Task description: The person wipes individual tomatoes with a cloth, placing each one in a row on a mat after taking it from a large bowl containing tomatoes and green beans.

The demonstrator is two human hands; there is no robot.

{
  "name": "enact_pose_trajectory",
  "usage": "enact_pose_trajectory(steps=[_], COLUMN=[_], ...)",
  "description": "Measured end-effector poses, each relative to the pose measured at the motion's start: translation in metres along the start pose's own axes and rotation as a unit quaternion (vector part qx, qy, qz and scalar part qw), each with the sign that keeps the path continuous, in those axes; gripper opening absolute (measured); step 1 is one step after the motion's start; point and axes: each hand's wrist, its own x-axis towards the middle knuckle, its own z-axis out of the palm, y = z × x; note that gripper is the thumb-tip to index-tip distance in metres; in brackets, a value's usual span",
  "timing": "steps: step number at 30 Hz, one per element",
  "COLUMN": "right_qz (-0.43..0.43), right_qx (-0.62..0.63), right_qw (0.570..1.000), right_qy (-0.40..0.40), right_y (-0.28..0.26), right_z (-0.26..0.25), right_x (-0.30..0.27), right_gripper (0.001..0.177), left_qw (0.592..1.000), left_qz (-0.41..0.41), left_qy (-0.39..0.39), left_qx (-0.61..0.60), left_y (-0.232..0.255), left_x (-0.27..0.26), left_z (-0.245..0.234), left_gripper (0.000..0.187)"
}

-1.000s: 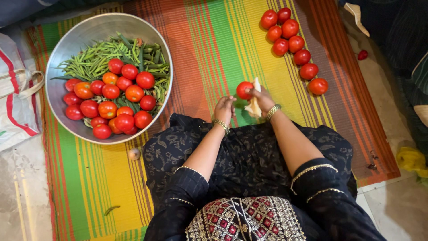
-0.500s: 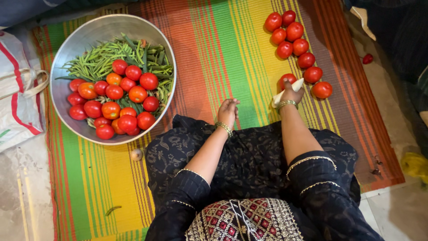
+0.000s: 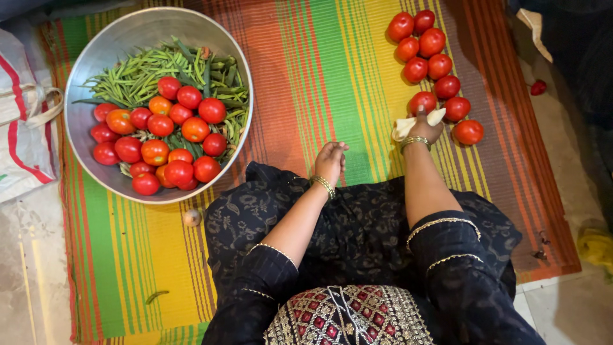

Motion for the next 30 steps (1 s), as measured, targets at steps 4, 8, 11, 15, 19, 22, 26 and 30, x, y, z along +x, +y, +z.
enact_pose_trajectory(steps=[4, 8, 11, 15, 19, 22, 26, 30], right_qz=[-0.053, -0.005, 0.01, -0.006, 0.024, 0.027, 0.023, 0.016], right_qx=[0.008, 0.083, 0.101, 0.106, 0.102, 0.098, 0.11, 0.121], right_qw=[0.998, 0.996, 0.994, 0.993, 0.994, 0.994, 0.992, 0.99], right_qy=[-0.035, -0.034, -0.039, -0.042, -0.034, -0.041, -0.052, -0.064], right_y=[0.014, 0.004, -0.002, -0.006, -0.013, -0.014, -0.011, -0.011], right_z=[0.002, 0.009, 0.013, 0.018, 0.02, 0.02, 0.019, 0.018], right_x=[0.011, 0.004, -0.003, -0.005, -0.013, -0.013, -0.008, -0.009], right_gripper=[0.055, 0.049, 0.043, 0.039, 0.037, 0.035, 0.034, 0.033], left_qw=[1.0, 1.0, 0.999, 0.998, 0.998, 0.998, 0.998, 0.999], left_qz=[0.012, -0.011, -0.021, -0.017, -0.02, -0.015, -0.019, -0.017], left_qy=[-0.013, -0.015, -0.025, -0.039, -0.045, -0.047, -0.045, -0.044], left_qx=[-0.025, -0.004, -0.011, -0.042, -0.04, -0.032, -0.033, -0.025], left_y=[-0.003, 0.0, 0.002, -0.003, -0.003, -0.002, -0.002, 0.0], left_x=[0.002, -0.002, -0.004, -0.002, -0.004, -0.004, -0.004, -0.006], left_z=[0.001, 0.004, 0.005, 0.007, 0.007, 0.008, 0.008, 0.009], left_gripper=[0.024, 0.025, 0.025, 0.025, 0.026, 0.026, 0.026, 0.025])
